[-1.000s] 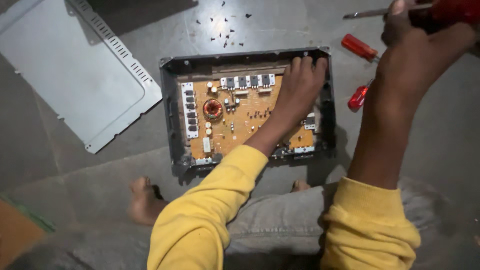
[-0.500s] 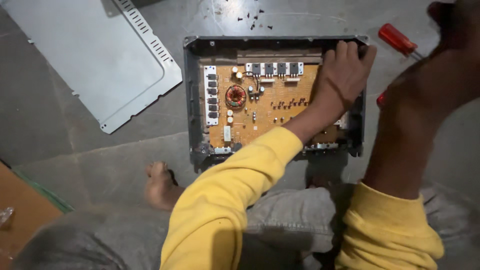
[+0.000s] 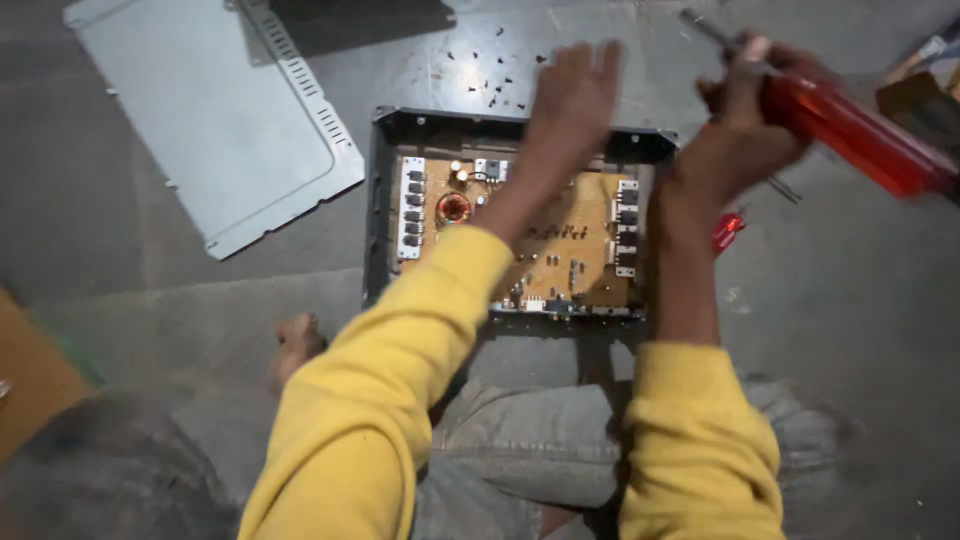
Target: The person sits on the floor and uses a red screwdriver to remove screws from a circuit board inside a black casing. They then lift the circuit board out of the casing, flip it over, and use pliers to adjust a component on the board.
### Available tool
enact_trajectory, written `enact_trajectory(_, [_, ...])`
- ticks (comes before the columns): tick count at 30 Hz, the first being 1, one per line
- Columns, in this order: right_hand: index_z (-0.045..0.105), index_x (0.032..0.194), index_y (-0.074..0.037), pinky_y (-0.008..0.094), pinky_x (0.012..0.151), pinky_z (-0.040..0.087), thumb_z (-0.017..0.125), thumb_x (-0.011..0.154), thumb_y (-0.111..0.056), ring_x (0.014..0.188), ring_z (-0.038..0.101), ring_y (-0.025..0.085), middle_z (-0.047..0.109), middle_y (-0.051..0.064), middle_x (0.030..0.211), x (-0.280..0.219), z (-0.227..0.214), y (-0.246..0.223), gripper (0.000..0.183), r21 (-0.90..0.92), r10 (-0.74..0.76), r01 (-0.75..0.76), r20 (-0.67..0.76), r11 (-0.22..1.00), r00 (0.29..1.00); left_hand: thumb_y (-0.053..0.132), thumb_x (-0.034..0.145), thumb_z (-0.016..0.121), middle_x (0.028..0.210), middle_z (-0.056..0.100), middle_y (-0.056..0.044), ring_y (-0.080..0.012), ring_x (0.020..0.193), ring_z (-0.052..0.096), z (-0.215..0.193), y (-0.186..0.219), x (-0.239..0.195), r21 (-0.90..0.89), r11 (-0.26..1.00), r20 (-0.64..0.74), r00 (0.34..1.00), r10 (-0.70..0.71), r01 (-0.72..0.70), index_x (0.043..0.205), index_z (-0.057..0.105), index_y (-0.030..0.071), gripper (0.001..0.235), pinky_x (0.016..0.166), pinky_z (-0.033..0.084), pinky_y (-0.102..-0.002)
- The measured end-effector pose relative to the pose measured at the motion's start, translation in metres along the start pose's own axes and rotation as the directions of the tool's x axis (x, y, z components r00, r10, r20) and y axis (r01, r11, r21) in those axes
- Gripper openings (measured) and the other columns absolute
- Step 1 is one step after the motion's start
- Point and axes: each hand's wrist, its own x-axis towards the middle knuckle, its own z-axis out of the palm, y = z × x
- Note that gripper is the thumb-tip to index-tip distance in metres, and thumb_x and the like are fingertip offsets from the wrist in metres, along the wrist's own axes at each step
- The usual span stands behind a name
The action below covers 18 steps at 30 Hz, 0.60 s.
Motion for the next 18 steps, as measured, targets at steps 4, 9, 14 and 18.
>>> enact_trajectory(4, [0.058, 0.107, 0.001, 0.033, 0.064, 0.066, 0.075, 0.098, -0.011, 0.083, 0.078, 0.022, 0.075, 0.016, 0.1, 0.002, 0.02, 0.06, 0.023, 0.154, 0.316, -0.345, 0.184, 0.926, 0.931, -0.013, 0.079, 0.056, 0.112, 0.061, -0.031, -0.0435, 0.103, 0.059, -0.036, -0.069, 0.001, 0.033, 0.985, 0.097, 0.98, -0.174, 0.172, 0.136, 0.043, -0.009, 0.059, 0.087, 0.051, -0.052])
enact_trajectory(9, [0.05, 0.103, -0.005, 0.035, 0.058, 0.064, 0.069, 0.095, -0.014, 0.077, 0.076, 0.028, 0.071, 0.018, 0.096, 0.013, 0.019, 0.129, 0.022, 0.117, 0.538, -0.559, 0.173, 0.821, 0.825, -0.009, 0.077, 0.059, 0.122, 0.06, -0.031, -0.0464, 0.114, 0.058, -0.073, -0.108, -0.015, -0.137, 0.961, 0.143, 0.965, -0.22, 0.24, 0.139, 0.036, -0.005, 0.067, 0.093, 0.045, -0.059])
enact_trajectory(14, [0.056, 0.112, 0.005, 0.048, 0.089, 0.065, 0.062, 0.106, -0.026, 0.102, 0.08, 0.036, 0.068, 0.019, 0.111, 0.05, -0.025, 0.15, 0.031, 0.385, 0.671, -0.707, 0.248, 0.594, 0.699, -0.006, 0.087, 0.051, 0.131, 0.058, -0.029, -0.0443, 0.114, 0.064, -0.137, -0.138, -0.017, -0.137, 0.909, 0.197, 0.91, -0.364, 0.393, 0.145, 0.036, 0.002, 0.061, 0.097, 0.052, -0.053])
enact_trajectory(18, [0.06, 0.114, -0.009, 0.046, 0.087, 0.059, 0.057, 0.096, -0.028, 0.097, 0.077, 0.032, 0.075, 0.01, 0.105, 0.046, -0.046, 0.124, 0.026, 0.255, 0.681, -0.7, 0.172, 0.667, 0.711, 0.004, 0.09, 0.064, 0.127, 0.064, -0.029, -0.0469, 0.118, 0.062, -0.209, -0.155, -0.047, -0.009, 0.941, 0.073, 0.939, -0.336, 0.337, 0.136, 0.045, 0.0, 0.05, 0.098, 0.048, -0.058])
